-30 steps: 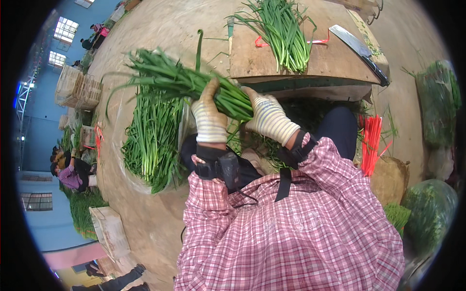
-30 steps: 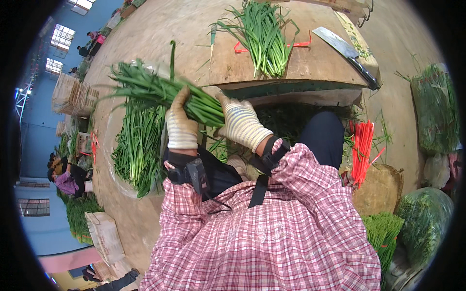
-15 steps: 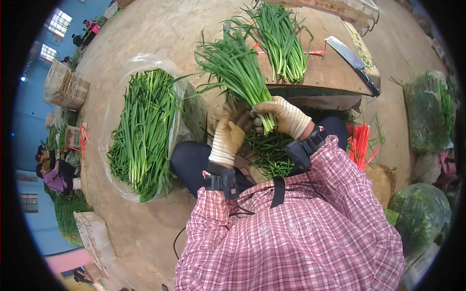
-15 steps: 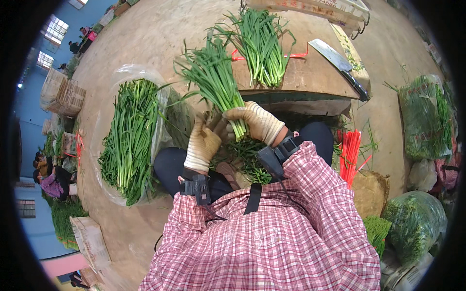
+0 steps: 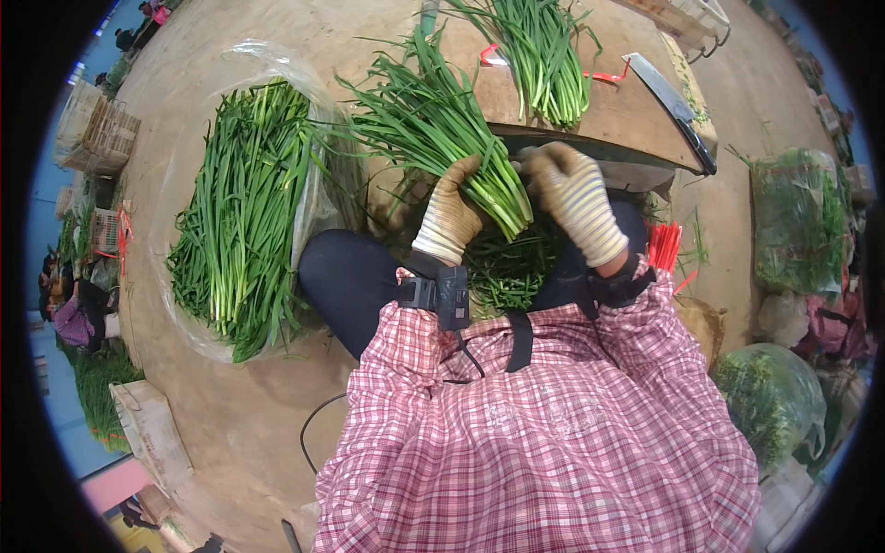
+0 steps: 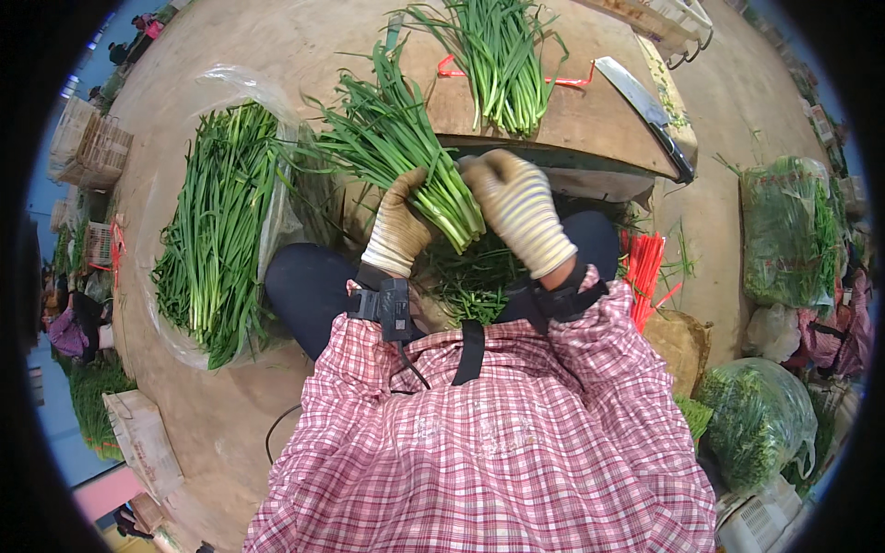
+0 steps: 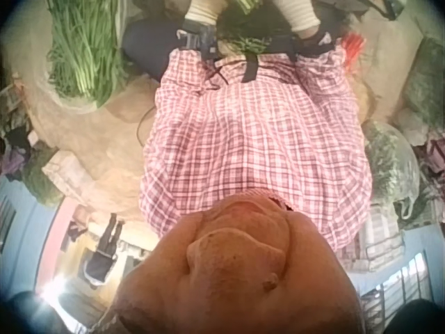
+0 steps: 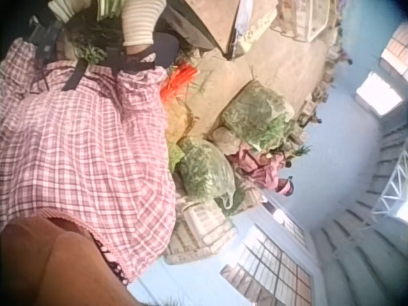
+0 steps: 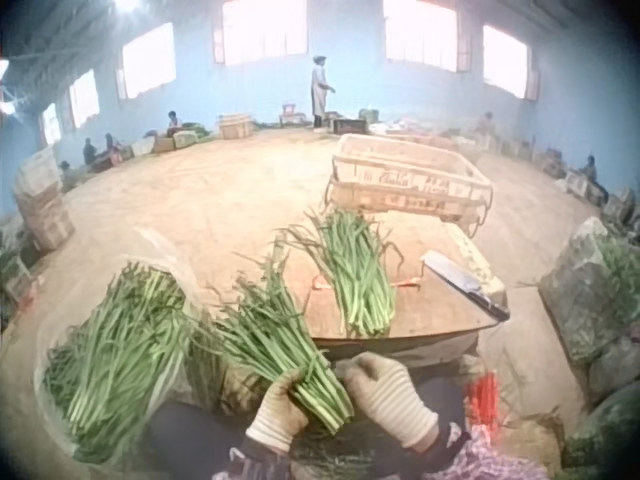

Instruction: Bundling and trimming bunches of green chives in a processing facility.

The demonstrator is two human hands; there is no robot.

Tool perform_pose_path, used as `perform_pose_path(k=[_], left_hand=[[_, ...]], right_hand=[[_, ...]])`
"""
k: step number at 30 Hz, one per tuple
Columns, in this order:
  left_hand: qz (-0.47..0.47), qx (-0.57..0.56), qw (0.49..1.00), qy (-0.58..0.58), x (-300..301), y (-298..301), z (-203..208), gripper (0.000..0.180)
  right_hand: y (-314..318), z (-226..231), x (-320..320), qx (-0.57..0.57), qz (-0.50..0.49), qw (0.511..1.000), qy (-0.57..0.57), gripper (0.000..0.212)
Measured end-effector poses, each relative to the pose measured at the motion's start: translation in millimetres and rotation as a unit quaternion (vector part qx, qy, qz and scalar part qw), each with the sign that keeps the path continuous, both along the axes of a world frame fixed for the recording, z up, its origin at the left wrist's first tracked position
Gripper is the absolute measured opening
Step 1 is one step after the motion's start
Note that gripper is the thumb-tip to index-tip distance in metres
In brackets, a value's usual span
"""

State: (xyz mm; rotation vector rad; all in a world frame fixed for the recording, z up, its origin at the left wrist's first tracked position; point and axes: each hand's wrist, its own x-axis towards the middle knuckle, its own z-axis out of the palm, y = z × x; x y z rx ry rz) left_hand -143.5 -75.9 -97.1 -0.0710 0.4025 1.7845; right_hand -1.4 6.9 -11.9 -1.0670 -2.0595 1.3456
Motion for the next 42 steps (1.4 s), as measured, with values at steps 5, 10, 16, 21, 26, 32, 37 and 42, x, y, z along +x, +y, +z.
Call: perform_pose_path(k=[5,10,16,21,26,32,37,42], left_hand=[[0.027,0.017,0.999,-0.035,-13.3,-7.2,-39.4,0.023],[0.028,0.023,0.999,0.003,9.0,1.1,-0.9,0.032],[0.017,-0.092,0.988,0.123,-6.9,-1.5,-2.3,0.024],[0.026,-0.113,0.983,0.141,-34.4,-9.0,18.2,0.024],[0.043,-0.125,0.976,0.175,-31.3,-11.0,16.8,0.025],[0.060,-0.115,0.976,0.177,-14.8,-2.9,24.8,0.024],[0.069,-0.124,0.983,0.119,-36.8,-4.8,14.1,0.019],[0.063,-0.129,0.977,0.154,-49.1,-4.9,18.0,0.021]], right_hand=[[-12.2,-12.6,-36.4,0.227,0.036,0.961,-0.157,0.038],[-12.4,-40.9,-10.8,-0.023,0.021,0.988,0.151,0.021],[-30.8,-26.9,7.7,-0.226,0.084,0.945,0.220,0.009],[5.6,13.3,57.8,-0.277,0.202,0.939,-0.007,0.014],[3.8,-15.2,8.0,0.175,0.093,0.980,-0.004,0.026],[-21.4,-24.1,-26.2,0.279,0.058,0.955,-0.086,0.020],[-18.8,-7.8,22.4,0.071,-0.050,0.996,0.019,0.015],[37.1,-46.1,67.3,0.255,0.080,0.886,-0.378,0.021]])
